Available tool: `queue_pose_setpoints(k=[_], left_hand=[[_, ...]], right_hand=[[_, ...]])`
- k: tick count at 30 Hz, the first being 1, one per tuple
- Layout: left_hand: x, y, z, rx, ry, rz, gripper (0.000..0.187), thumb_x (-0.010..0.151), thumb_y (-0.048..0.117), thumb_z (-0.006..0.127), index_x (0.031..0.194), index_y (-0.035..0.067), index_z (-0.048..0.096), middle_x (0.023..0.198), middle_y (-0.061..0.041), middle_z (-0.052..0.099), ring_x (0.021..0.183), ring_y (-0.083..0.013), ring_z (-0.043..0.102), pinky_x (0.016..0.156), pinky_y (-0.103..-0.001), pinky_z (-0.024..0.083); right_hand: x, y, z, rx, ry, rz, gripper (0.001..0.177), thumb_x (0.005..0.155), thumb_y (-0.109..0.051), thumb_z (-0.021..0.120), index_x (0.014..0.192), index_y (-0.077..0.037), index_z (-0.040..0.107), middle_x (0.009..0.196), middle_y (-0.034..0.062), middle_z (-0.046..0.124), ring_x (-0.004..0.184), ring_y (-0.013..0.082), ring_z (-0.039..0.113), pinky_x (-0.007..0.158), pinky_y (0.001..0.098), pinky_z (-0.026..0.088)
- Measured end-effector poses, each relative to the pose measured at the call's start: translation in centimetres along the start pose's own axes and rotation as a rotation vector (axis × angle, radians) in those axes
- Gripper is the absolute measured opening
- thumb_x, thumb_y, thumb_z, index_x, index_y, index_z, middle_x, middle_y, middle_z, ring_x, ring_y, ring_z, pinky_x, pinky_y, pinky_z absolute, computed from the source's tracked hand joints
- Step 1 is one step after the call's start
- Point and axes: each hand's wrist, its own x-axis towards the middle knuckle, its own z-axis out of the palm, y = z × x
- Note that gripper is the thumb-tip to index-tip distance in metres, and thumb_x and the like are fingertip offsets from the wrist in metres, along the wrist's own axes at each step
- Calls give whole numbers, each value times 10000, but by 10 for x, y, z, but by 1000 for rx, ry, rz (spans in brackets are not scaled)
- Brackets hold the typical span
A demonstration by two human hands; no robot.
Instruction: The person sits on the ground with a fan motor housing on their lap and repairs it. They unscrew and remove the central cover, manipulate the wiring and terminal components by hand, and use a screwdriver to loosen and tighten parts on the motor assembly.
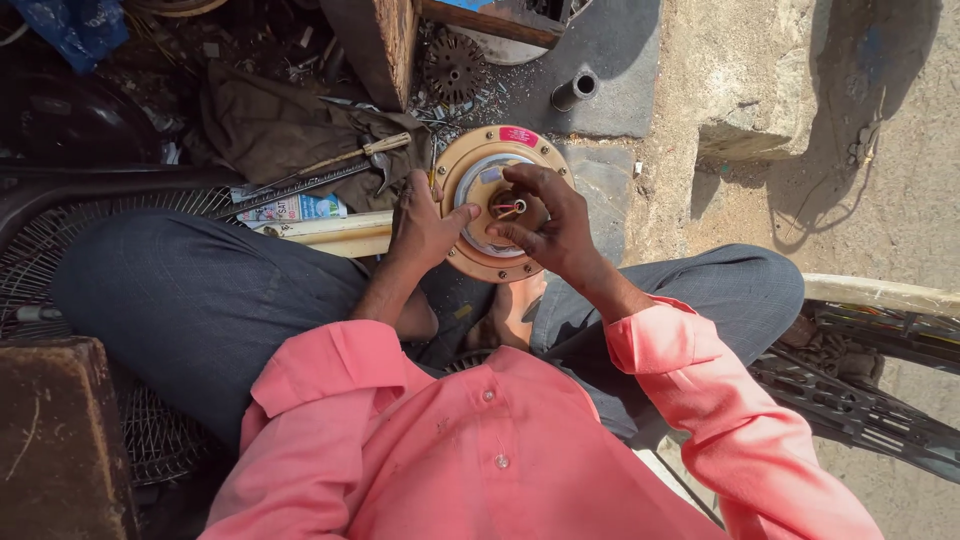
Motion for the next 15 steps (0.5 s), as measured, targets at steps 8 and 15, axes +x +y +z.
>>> queue_pose_setpoints(k=[8, 15], left_hand=[[1, 3, -1, -18, -57, -51, 604, 812, 333, 886, 1051, 30, 422, 923, -153, 550, 884, -258, 640, 773, -414, 534], [2, 2, 0, -29, -34, -68, 630, 782, 378, 901, 1031, 28, 440, 922, -146, 560, 881, -263, 652, 752, -417, 547]], right_hand=[[-13, 17, -3, 175, -144, 18, 362, 1036, -25, 692, 1393, -17, 629, 1282, 108, 750, 1178, 172, 713, 1022, 323, 577], [24, -40, 1, 110, 36, -256, 375, 811, -169, 843, 1039, 41, 631, 987, 125, 671, 942, 143, 661, 807, 293, 554]])
